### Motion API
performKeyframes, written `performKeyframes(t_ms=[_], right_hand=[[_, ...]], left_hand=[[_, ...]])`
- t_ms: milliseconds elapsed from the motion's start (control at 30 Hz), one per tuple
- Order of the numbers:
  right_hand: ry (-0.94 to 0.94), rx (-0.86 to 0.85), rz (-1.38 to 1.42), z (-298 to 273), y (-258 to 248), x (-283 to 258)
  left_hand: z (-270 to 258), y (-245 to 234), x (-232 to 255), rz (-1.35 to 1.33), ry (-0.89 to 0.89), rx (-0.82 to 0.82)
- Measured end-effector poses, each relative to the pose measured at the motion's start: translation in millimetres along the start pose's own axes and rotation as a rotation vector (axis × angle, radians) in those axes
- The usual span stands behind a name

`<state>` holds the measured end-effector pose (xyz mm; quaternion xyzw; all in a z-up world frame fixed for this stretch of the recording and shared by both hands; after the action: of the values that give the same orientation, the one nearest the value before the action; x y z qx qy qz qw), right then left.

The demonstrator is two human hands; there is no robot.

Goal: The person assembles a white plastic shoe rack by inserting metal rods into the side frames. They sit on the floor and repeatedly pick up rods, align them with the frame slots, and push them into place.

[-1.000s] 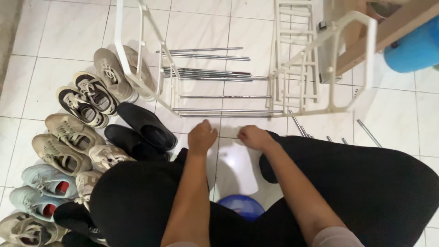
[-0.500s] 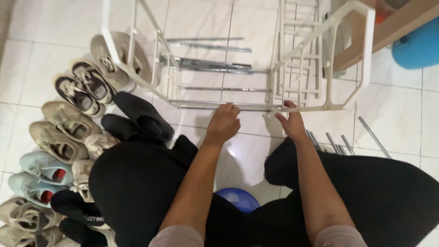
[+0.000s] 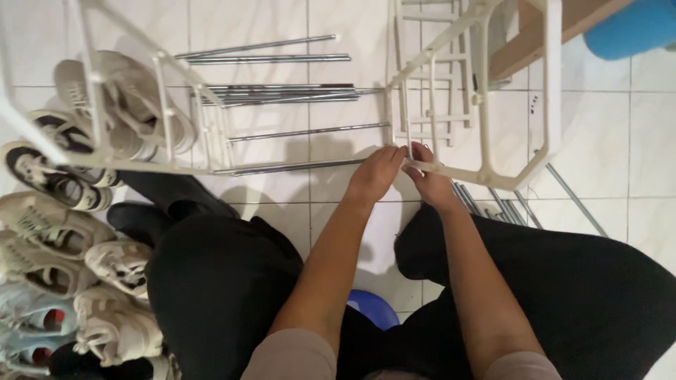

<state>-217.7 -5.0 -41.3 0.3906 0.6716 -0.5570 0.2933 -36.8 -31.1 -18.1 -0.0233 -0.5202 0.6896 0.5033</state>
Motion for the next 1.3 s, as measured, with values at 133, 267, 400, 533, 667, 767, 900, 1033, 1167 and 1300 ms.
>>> performKeyframes(t_ms=[133, 267, 400, 533, 667, 767, 900, 1033, 1167, 1300], right_hand=[[-0.135, 0.048, -0.11, -0.3, -1.4, -11.4], [0.09, 0.015, -0.05, 2.9, -0.2, -15.9], [0.044, 0.012, -0.028, 2.9, -2.6, -17.4], [0.05, 0.055, -0.09, 5.5, -0.1, -13.6], [0.076, 0.017, -0.093, 1.8, -1.8, -23.9], [0.114, 0.004, -0.08, -0.5, -0.7, -27.3], [0.006, 0.031, -0.078, -1.6, 1.0, -29.0], [-0.012, 0.048, -0.131, -1.6, 2.7, -35.9], [0.117, 0.019, -0.138, -2.4, 3.4, -39.0], [0.012, 0.045, -0.124, -2.5, 2.7, -35.0]], left_hand=[[15.0, 11.1, -5.9, -0.016, -0.113, -0.166], [18.7, 9.4, -9.7, -0.057, -0.102, -0.17], [19.9, 10.2, -14.2, -0.081, -0.099, -0.226], [15.7, 1.2, -9.7, -0.098, -0.086, -0.199], [14.5, -10.2, -7.9, -0.125, -0.128, -0.224], [6.4, -16.0, -2.3, -0.151, -0.099, -0.078], [2.1, -14.2, -2.8, -0.109, -0.045, -0.007], [3.2, -11.9, -4.2, -0.118, -0.088, -0.043], [1.0, -19.7, -1.9, -0.224, -0.079, 0.031], [8.8, -26.1, -0.5, -0.198, -0.06, 0.048]])
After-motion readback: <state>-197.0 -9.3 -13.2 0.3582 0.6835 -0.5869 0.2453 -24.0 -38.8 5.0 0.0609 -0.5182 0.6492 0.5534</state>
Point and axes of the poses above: each hand's wrist, its own z-axis towards the middle knuckle, its own y-axis out of the palm, x = y × z, the point moved 2 cm from there along z, towards the middle knuckle, and after that the axes turned 10 degrees about y, right-handed, at the moved point
